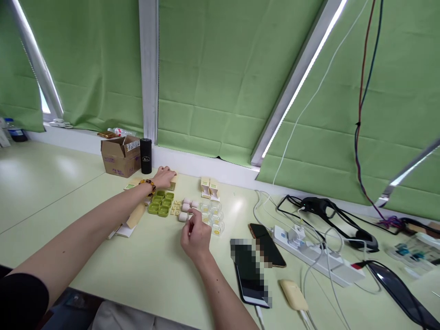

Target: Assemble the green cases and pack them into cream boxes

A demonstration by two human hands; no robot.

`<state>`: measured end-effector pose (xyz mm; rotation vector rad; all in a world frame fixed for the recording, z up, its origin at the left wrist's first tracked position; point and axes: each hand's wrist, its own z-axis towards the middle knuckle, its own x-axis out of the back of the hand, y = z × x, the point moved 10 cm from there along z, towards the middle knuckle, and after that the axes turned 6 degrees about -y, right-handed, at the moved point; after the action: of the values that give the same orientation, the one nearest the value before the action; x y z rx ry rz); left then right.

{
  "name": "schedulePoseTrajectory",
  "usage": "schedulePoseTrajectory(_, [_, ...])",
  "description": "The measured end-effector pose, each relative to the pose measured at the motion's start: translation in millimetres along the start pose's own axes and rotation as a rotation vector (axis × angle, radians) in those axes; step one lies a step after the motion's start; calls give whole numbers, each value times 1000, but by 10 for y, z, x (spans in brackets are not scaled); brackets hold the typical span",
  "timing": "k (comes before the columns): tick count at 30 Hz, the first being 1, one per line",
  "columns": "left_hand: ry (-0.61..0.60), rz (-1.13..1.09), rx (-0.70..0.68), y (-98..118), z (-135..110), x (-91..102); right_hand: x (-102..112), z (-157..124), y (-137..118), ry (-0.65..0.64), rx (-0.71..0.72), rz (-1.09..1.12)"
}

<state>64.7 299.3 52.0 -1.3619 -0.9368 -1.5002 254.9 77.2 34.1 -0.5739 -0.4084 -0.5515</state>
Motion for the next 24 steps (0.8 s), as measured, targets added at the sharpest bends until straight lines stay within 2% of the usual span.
schedulePoseTrajectory(4, [-28, 21, 11, 1, 63, -129, -18, 1, -22, -12, 11, 7])
schedulePoseTrajectory(7, [-33, 29, 21, 2, 42, -117, -30, 4, -19, -20, 8, 16])
schedulePoseTrajectory(10, [13, 42, 6, 57, -70, -10, -38, 5, -17, -24, 3, 20])
schedulePoseTrajectory(14, [80, 74, -50, 259, -338, 65, -58, 2, -27, -34, -1, 23])
schedulePoseTrajectory(19, [86, 122, -65, 534, -615, -107, -91, -8, -31, -48, 3, 20])
schedulePoseTrajectory(24, [97, 138, 22, 596, -613, -229, -85, -17, -29, -40, 17, 11])
